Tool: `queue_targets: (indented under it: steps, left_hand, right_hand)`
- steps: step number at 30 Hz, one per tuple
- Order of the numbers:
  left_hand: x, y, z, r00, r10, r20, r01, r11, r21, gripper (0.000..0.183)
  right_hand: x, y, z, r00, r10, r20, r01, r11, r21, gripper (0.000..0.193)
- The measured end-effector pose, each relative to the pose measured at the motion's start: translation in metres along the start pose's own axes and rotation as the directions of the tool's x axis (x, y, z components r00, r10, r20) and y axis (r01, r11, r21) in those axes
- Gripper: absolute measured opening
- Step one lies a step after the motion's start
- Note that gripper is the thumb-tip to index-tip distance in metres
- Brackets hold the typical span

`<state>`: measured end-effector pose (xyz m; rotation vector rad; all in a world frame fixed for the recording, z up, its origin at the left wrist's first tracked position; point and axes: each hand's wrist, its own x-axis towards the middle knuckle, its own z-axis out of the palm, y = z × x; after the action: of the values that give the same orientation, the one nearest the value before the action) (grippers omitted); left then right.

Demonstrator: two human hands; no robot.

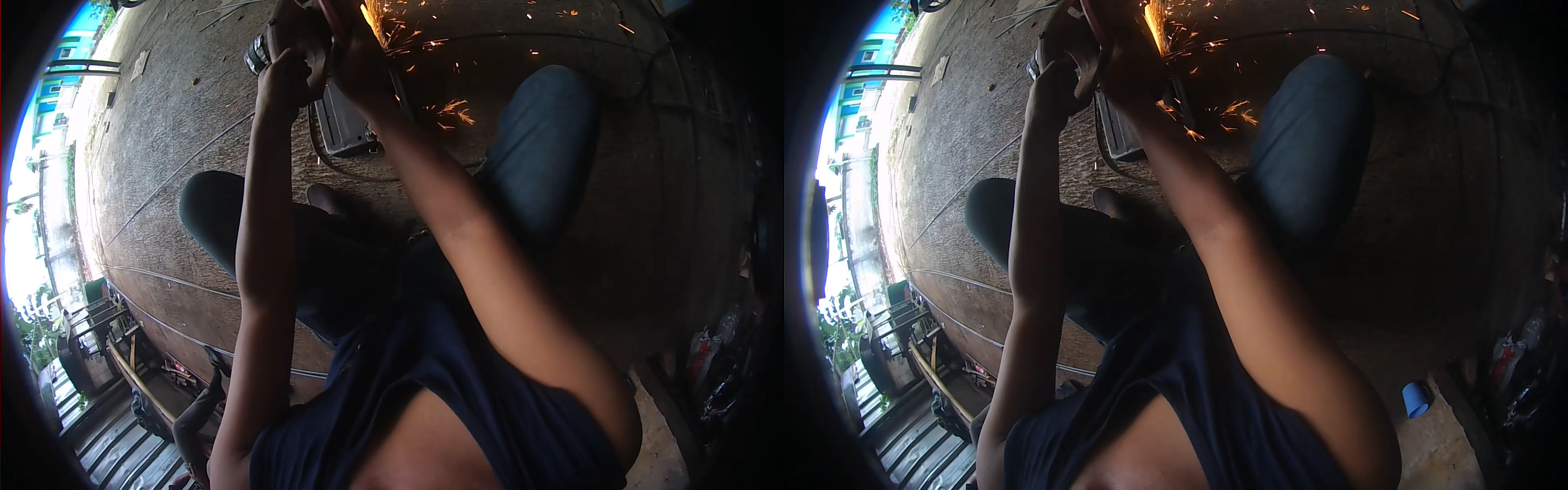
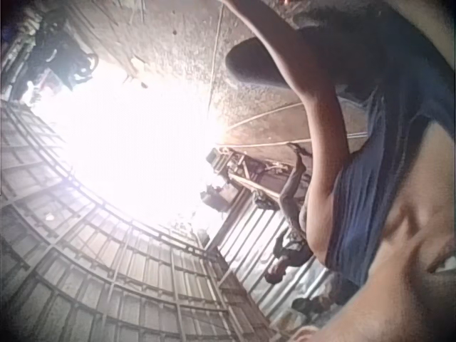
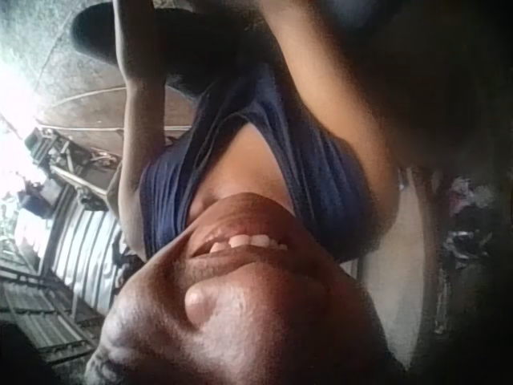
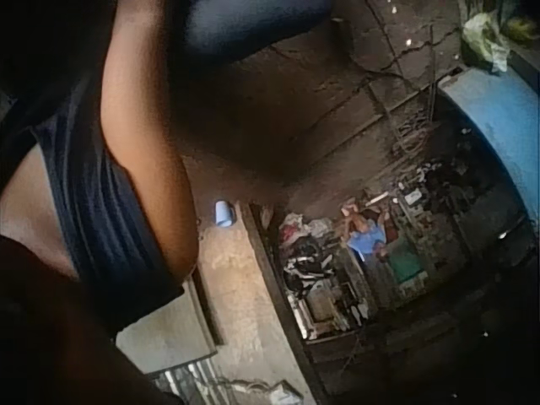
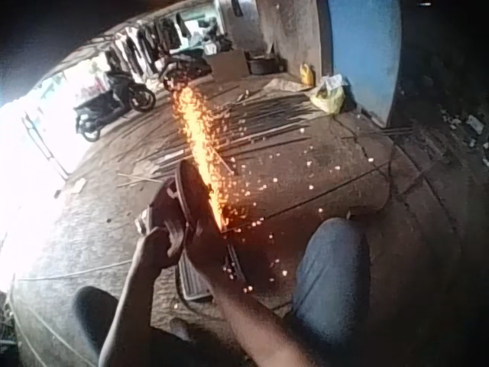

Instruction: The person is using a chop saw to cut metal rods into shorter lengths.

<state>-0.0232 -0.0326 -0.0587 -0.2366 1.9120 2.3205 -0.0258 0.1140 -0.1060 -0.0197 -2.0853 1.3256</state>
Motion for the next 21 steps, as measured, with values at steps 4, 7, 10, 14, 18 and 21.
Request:
queue_targets:
  steps: [4, 7, 10, 14, 18, 21]
  left_hand:
    - [-0.0007, -0.0013, -0.0019, 0.967, 0.238, 0.089, -0.253, 0.886, 0.388, 0.021]
    - [-0.0035, -0.0023, -0.0017, 0.918, 0.353, 0.183, -0.397, 0.782, 0.481, 0.025]
    - [-0.0033, -0.0003, -0.0028, 0.993, 0.116, 0.029, -0.119, 0.956, 0.268, 0.031]
    - [-0.0039, -0.0002, -0.0036, 0.958, 0.247, 0.148, -0.286, 0.871, 0.400, 0.030]
    - [-0.0075, 0.0018, 0.0006, 0.973, 0.214, 0.087, -0.231, 0.888, 0.397, 0.029]
    - [-0.0093, 0.0070, 0.0050, 0.991, -0.088, -0.101, 0.090, 0.996, 0.019, 0.032]
  right_hand:
    - [-0.0003, -0.0022, -0.0006, 0.999, -0.009, -0.033, 0.010, 1.000, 0.013, 0.043]
    - [0.0016, -0.0008, 0.0005, 0.998, -0.038, -0.054, 0.039, 0.999, 0.022, 0.044]
    - [0.0025, 0.0017, 0.0009, 0.993, -0.098, -0.059, 0.100, 0.994, 0.034, 0.045]
    - [0.0001, 0.0031, 0.0000, 0.999, -0.029, 0.020, 0.028, 0.999, 0.045, 0.050]
    - [-0.0003, 0.0036, 0.0000, 0.999, -0.032, 0.035, 0.031, 0.999, 0.027, 0.051]
    - [-0.0002, 0.0046, 0.0012, 0.999, -0.040, 0.025, 0.040, 0.999, 0.011, 0.049]
